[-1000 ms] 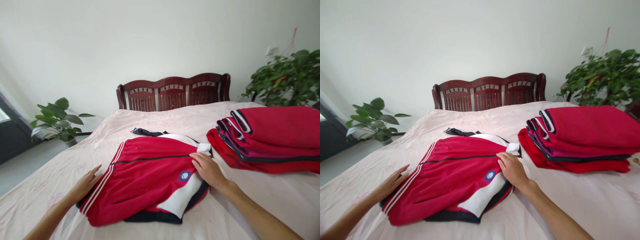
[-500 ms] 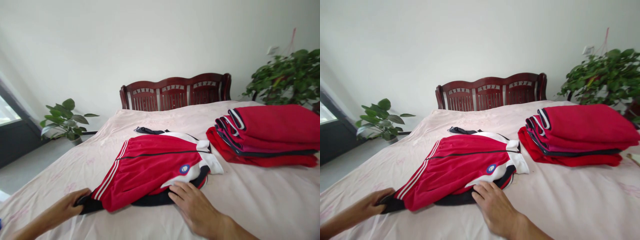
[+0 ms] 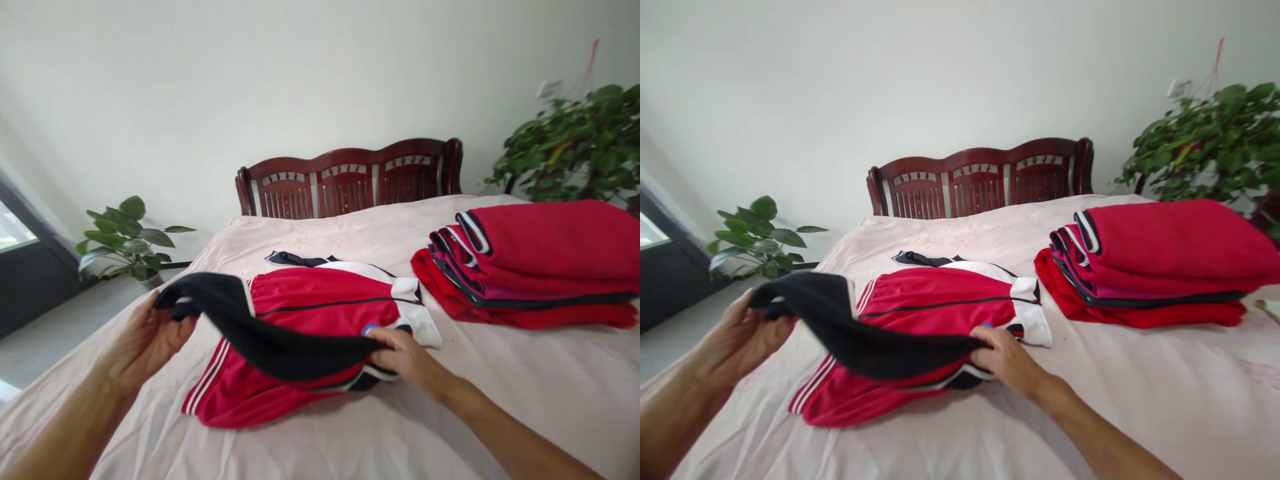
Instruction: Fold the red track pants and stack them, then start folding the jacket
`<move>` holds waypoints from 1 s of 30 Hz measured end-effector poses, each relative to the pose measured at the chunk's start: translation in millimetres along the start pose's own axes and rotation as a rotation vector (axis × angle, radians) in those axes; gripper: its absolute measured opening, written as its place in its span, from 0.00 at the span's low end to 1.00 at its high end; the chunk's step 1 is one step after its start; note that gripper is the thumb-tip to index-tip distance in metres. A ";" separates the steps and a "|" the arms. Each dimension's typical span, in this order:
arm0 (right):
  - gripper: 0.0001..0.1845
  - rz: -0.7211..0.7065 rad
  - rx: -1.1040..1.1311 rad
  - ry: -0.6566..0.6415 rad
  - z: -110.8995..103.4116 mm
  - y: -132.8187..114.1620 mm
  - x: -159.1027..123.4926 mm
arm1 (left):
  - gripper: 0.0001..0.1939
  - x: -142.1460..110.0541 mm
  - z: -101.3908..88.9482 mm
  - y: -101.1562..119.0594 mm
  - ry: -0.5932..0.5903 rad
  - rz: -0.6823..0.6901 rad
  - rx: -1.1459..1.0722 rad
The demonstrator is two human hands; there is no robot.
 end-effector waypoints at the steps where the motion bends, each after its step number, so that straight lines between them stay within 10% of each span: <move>1: 0.08 0.097 0.136 0.065 -11.6 10.2 11.3 | 0.22 11.7 17.8 -10.5 -0.087 -0.017 -0.010; 4: 0.16 0.257 0.294 0.355 -40.0 45.2 26.2 | 0.33 24.6 31.3 -36.1 -0.116 -0.022 0.309; 7: 0.18 0.186 0.120 0.489 -48.9 67.1 6.8 | 0.35 10.2 -1.4 -53.5 -0.153 -0.030 0.837; 10: 0.18 0.023 -0.201 0.504 -39.8 75.8 -29.1 | 0.31 -22.3 -44.5 -79.3 -0.447 -0.088 1.025; 15: 0.31 -0.142 -0.709 0.514 -14.1 75.1 -42.9 | 0.28 -72.0 -77.7 -111.0 -0.739 0.354 1.391; 22: 0.16 -0.224 -0.859 0.510 -29.7 62.1 -19.9 | 0.09 -60.8 -74.1 -92.0 -0.657 0.656 1.690; 30: 0.20 -0.044 -0.762 0.276 -61.9 113.7 -63.7 | 0.15 -52.9 -131.3 -88.6 -0.604 0.367 1.473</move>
Point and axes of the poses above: each hand's wrist, its own x-axis towards the middle knuckle, its own z-axis out of the palm, y = z × x, the point moved 5 cm from there along x, towards the middle knuckle, and after that the axes turned 11 degrees about z, right-handed, at the moved point
